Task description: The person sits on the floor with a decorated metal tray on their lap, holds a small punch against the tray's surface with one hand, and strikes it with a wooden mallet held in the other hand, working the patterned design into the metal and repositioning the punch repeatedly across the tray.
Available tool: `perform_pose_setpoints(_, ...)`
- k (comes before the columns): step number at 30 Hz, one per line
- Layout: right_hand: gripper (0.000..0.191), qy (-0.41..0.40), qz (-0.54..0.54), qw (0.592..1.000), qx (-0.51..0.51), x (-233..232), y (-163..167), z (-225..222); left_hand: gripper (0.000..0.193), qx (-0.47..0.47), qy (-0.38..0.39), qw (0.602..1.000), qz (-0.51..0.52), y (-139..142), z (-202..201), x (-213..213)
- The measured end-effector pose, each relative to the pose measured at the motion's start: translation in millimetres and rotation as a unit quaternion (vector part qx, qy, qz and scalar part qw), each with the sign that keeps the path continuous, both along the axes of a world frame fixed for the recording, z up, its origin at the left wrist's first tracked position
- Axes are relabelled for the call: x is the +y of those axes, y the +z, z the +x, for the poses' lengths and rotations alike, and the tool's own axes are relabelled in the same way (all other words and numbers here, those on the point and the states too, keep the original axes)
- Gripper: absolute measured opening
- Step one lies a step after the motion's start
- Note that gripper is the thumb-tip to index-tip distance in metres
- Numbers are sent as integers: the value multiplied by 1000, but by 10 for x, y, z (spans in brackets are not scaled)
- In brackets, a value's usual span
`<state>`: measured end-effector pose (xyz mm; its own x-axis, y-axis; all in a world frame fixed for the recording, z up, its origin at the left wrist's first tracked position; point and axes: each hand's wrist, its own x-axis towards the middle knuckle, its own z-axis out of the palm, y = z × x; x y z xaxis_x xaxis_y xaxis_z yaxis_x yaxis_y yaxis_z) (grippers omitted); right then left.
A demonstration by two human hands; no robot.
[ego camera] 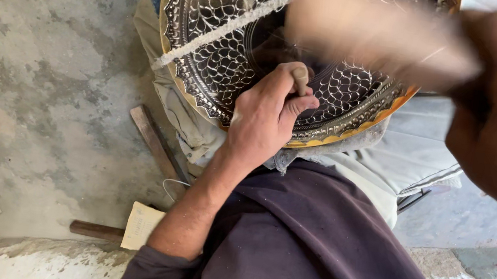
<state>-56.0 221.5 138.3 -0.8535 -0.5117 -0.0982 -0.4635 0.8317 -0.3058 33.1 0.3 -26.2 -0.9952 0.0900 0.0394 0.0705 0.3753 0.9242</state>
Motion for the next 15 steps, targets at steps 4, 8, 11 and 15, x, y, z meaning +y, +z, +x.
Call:
perform_pose_setpoints(4,52,-31,22,999,23,244,-120,193,34,-30,-131,987,-92,-46,-235,-1)
perform_pose_setpoints(8,45,-180,-92,976,-81,386,-382,500,22,32,-215,975,-48,73,-401,-41)
perform_pose_setpoints(11,42,-155,38,987,-19,475,-534,755,32,6,-265,964,-12,219,-501,-57)
perform_pose_setpoints(15,35,-349,-161,921,-65,416,-772,1118,31,17,-331,941,-69,339,-671,0)
